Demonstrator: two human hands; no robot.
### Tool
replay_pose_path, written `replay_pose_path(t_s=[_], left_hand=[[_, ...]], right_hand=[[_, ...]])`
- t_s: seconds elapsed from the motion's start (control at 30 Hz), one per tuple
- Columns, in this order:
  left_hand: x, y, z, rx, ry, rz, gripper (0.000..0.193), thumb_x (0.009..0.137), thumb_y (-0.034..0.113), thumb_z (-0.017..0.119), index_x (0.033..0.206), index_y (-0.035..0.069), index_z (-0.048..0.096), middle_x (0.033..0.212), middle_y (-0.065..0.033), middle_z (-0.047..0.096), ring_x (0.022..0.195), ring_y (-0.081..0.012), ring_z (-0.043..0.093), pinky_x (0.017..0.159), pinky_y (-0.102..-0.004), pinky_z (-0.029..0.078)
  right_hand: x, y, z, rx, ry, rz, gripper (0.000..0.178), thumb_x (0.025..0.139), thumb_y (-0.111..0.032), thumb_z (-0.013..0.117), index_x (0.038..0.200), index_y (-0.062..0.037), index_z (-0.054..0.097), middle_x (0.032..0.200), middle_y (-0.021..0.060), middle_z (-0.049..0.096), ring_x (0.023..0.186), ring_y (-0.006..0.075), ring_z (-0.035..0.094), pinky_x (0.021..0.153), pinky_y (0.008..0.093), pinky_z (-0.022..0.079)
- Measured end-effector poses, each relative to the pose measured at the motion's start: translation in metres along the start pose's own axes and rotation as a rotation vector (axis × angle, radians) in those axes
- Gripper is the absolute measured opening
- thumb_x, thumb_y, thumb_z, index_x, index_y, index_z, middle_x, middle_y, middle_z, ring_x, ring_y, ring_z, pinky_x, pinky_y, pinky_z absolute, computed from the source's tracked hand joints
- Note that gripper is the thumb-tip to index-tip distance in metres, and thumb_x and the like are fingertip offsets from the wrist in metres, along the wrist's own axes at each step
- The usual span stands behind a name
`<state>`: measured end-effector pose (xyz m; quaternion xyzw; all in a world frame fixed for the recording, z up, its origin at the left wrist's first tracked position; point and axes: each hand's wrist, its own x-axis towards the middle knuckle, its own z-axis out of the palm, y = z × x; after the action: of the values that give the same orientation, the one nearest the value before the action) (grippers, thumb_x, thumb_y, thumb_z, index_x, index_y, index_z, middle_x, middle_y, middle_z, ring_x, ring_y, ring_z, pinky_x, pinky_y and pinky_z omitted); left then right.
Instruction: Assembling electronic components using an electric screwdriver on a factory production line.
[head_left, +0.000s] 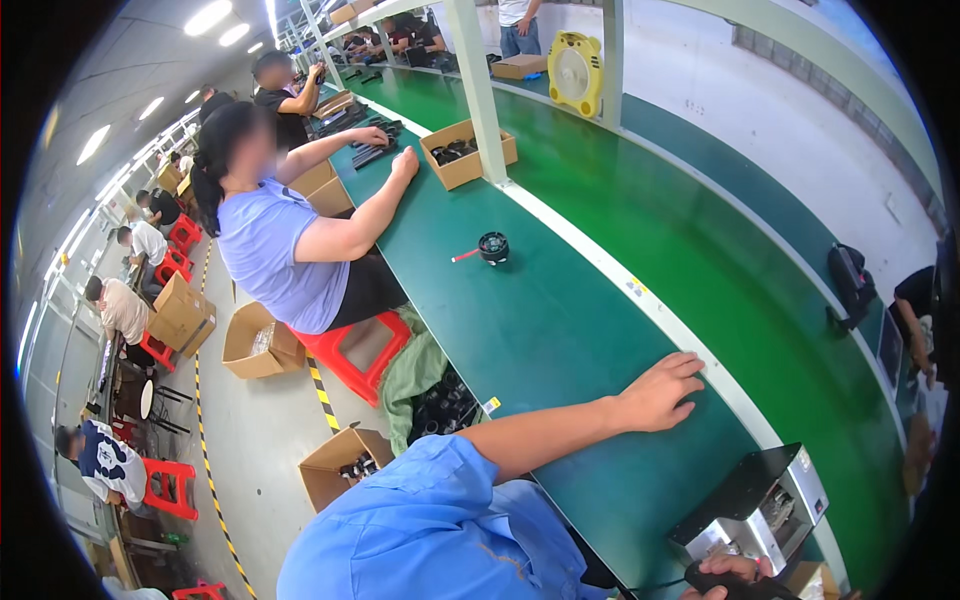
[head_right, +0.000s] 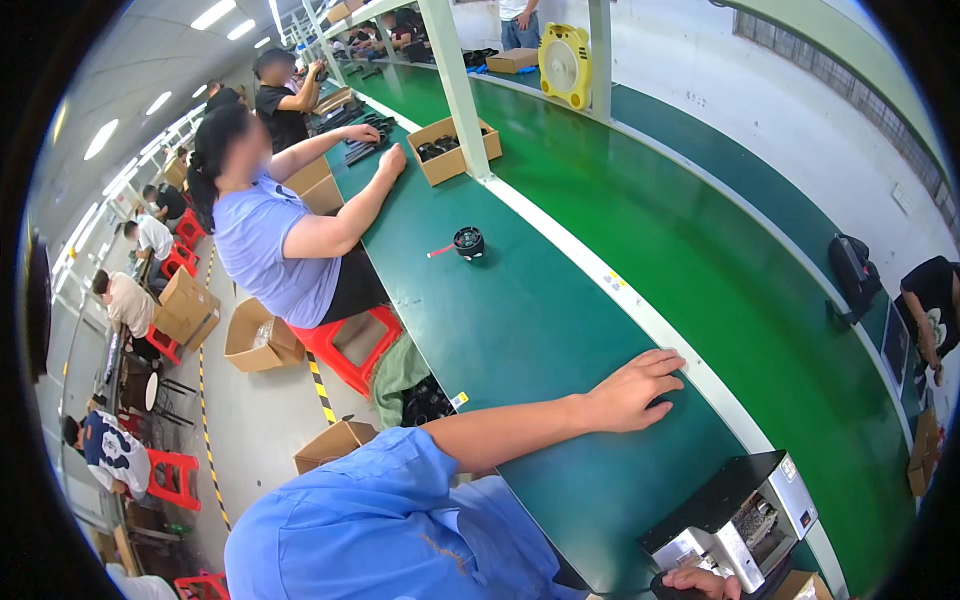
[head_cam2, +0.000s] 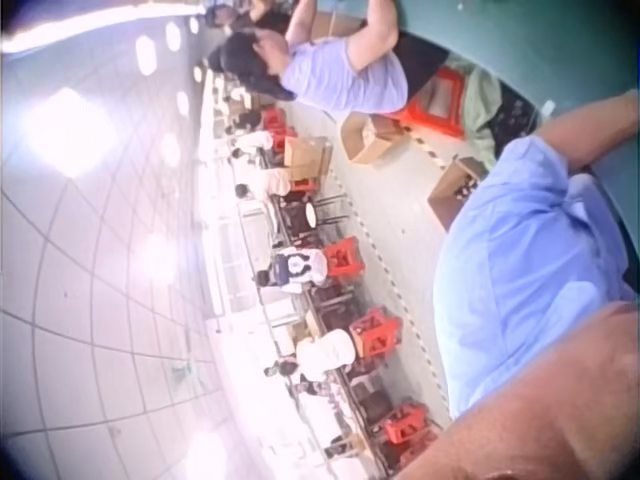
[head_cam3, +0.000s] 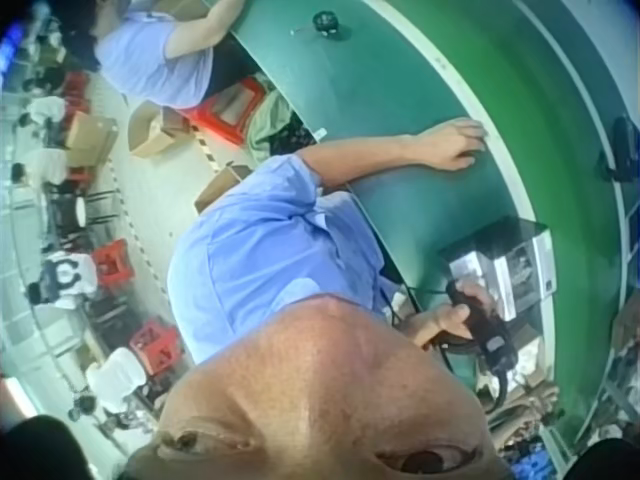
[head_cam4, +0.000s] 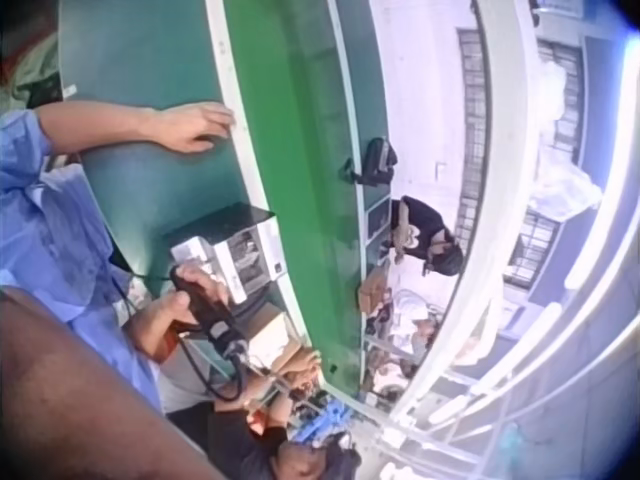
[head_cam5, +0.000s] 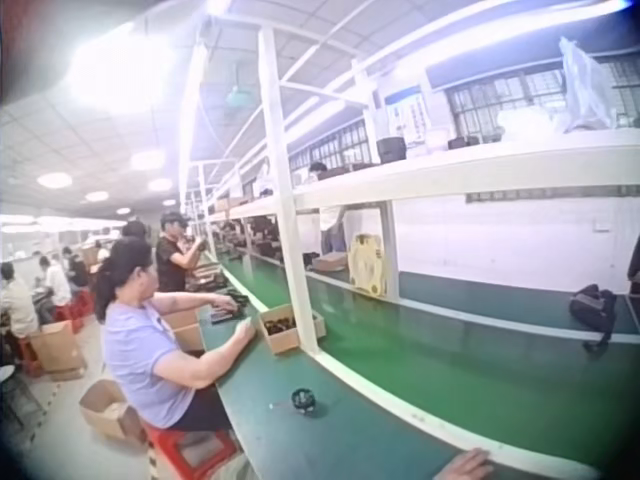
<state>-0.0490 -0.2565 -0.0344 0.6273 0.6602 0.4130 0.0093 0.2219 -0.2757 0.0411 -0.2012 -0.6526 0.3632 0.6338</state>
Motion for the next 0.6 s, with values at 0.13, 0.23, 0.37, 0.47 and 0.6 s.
replay_pose_path(t_s=[0.13, 0.23, 0.37, 0.47, 0.6], left_hand=[[0.000, 0.000, 0.000, -0.014, 0.001, -0.002, 0.031, 0.076, 0.010, 0.065, 0.105, -0.002, 0.063, 0.131, -0.0200, 0.050, 0.129, -0.0336, 0.040, 0.109, -0.0416, 0.032], [0.001, -0.001, 0.000, -0.016, 0.000, -0.001, 0.031, 0.075, 0.010, 0.065, 0.104, -0.002, 0.063, 0.132, -0.0200, 0.050, 0.129, -0.0336, 0.040, 0.109, -0.0416, 0.033], [0.001, -0.001, -0.001, -0.020, 0.000, -0.003, 0.031, 0.075, 0.009, 0.065, 0.104, -0.002, 0.063, 0.131, -0.0200, 0.050, 0.129, -0.0337, 0.040, 0.109, -0.0415, 0.033], [0.001, 0.000, -0.002, -0.029, -0.003, -0.002, 0.030, 0.075, 0.009, 0.065, 0.103, -0.002, 0.064, 0.131, -0.0203, 0.050, 0.128, -0.0337, 0.041, 0.109, -0.0416, 0.033], [0.002, -0.001, -0.002, -0.029, -0.002, -0.003, 0.031, 0.074, 0.009, 0.065, 0.103, -0.002, 0.064, 0.130, -0.0205, 0.051, 0.128, -0.0337, 0.041, 0.108, -0.0417, 0.033]], right_hand=[[0.000, 0.001, -0.001, 0.002, -0.012, 0.018, 0.065, 0.087, -0.047, 0.062, 0.110, 0.0090, 0.038, 0.067, 0.0120, 0.056, 0.055, 0.0224, 0.054, 0.052, 0.0342, 0.047], [0.002, -0.004, 0.004, -0.031, 0.016, 0.021, 0.061, 0.087, -0.051, 0.060, 0.103, 0.0070, 0.046, 0.066, 0.0103, 0.055, 0.055, 0.0216, 0.054, 0.052, 0.0328, 0.046], [0.004, -0.009, 0.004, -0.185, -0.005, 0.024, 0.058, 0.088, -0.056, 0.055, 0.085, 0.0014, 0.054, 0.063, 0.0073, 0.054, 0.055, 0.0199, 0.053, 0.051, 0.0306, 0.044], [0.009, -0.015, 0.014, -0.220, 0.020, 0.022, 0.058, 0.088, -0.058, 0.054, 0.080, -0.0004, 0.054, 0.062, 0.0062, 0.053, 0.055, 0.0191, 0.053, 0.051, 0.0299, 0.044], [0.005, -0.008, 0.011, -0.164, 0.066, 0.026, 0.058, 0.088, -0.058, 0.054, 0.079, -0.0009, 0.053, 0.062, 0.0057, 0.053, 0.055, 0.0188, 0.053, 0.051, 0.0296, 0.045]])
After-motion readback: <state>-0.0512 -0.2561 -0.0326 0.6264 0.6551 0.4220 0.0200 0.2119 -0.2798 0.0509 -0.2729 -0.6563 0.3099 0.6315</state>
